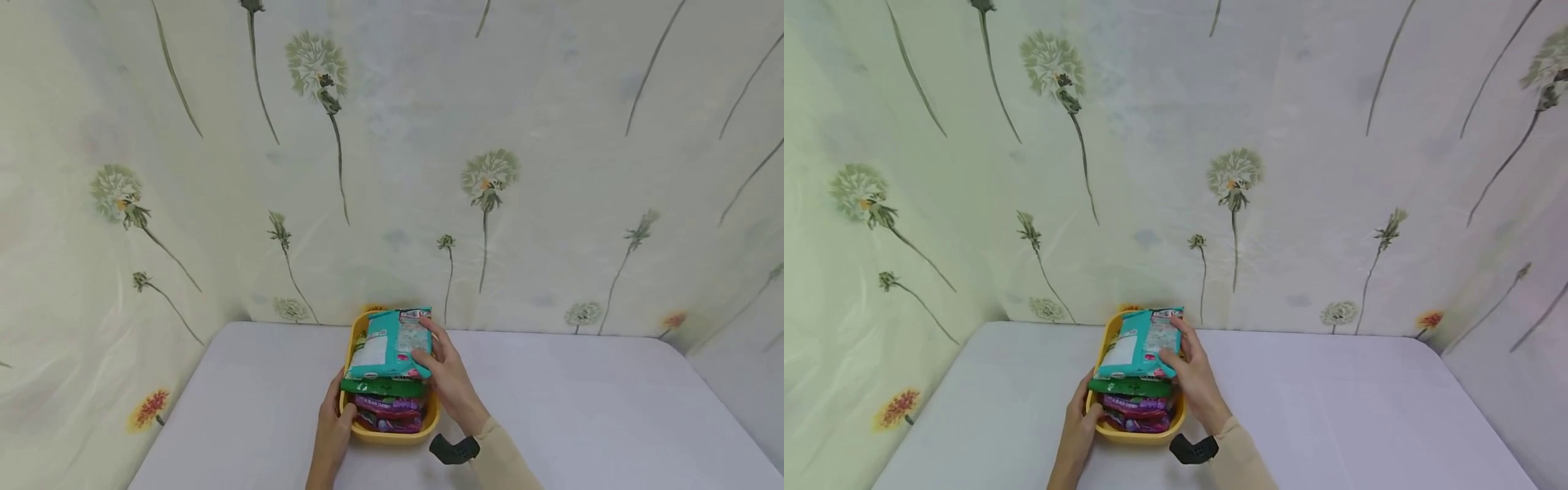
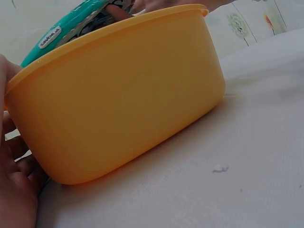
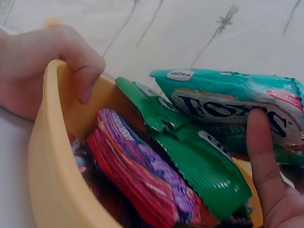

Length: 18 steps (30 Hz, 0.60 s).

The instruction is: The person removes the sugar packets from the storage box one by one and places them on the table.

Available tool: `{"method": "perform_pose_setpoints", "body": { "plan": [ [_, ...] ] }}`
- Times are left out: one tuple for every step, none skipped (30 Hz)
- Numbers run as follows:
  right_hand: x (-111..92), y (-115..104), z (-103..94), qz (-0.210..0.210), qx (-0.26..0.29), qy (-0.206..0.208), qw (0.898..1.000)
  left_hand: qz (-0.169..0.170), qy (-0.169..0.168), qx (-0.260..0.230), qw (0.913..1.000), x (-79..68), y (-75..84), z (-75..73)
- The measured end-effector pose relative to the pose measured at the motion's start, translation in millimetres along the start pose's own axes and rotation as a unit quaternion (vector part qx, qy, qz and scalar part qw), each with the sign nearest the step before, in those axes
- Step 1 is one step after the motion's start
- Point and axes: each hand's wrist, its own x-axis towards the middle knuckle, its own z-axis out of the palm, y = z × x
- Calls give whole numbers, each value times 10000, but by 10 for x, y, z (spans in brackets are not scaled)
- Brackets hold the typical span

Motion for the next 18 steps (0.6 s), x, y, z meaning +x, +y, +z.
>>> {"method": "perform_pose_setpoints", "body": {
  "plan": [
    [-11,1,-18,-3,-20,11,10000,-7,0,5,10000,-1,-1,2],
    [-23,1,-36,0,-40,27,10000,-11,11,-2,10000,-2,-3,4],
    [-36,3,-55,6,-68,54,10000,-7,10,-12,10000,-3,-5,5],
    [-45,4,-71,10,-102,94,9999,5,4,-15,10000,2,-6,3],
    [-53,7,-87,35,-115,142,9998,14,-9,-6,10000,6,-7,1],
    [-60,11,-101,52,-139,175,9997,27,-12,6,10000,8,-10,-1],
    [-66,17,-115,83,-169,210,9996,38,-14,20,10000,9,-13,-4],
    [-70,25,-128,114,-189,235,9995,48,-11,24,10000,9,-17,-6],
    [-73,32,-140,138,-210,260,9993,62,-16,35,10000,9,-21,-7],
    [-74,40,-151,164,-226,279,9992,71,-13,44,10000,9,-26,-8],
    [-74,47,-161,185,-240,295,9991,78,-11,54,10000,9,-32,-9],
    [-74,53,-169,202,-264,296,9990,86,-2,52,9999,9,-37,-9],
    [-72,60,-178,225,-269,311,9989,90,1,44,10000,9,-40,-8],
    [-70,66,-186,235,-284,316,9988,94,3,32,10000,9,-41,-7],
    [-71,68,-192,236,-294,332,9987,100,3,13,9999,9,-41,-4],
    [-73,70,-199,227,-313,346,9987,97,-3,-2,10000,9,-38,-1],
    [-75,73,-206,215,-342,377,9985,93,-17,-17,10000,9,-34,2],
    [-78,74,-212,218,-351,409,9983,82,-31,-27,10000,10,-30,5]
  ]
}}
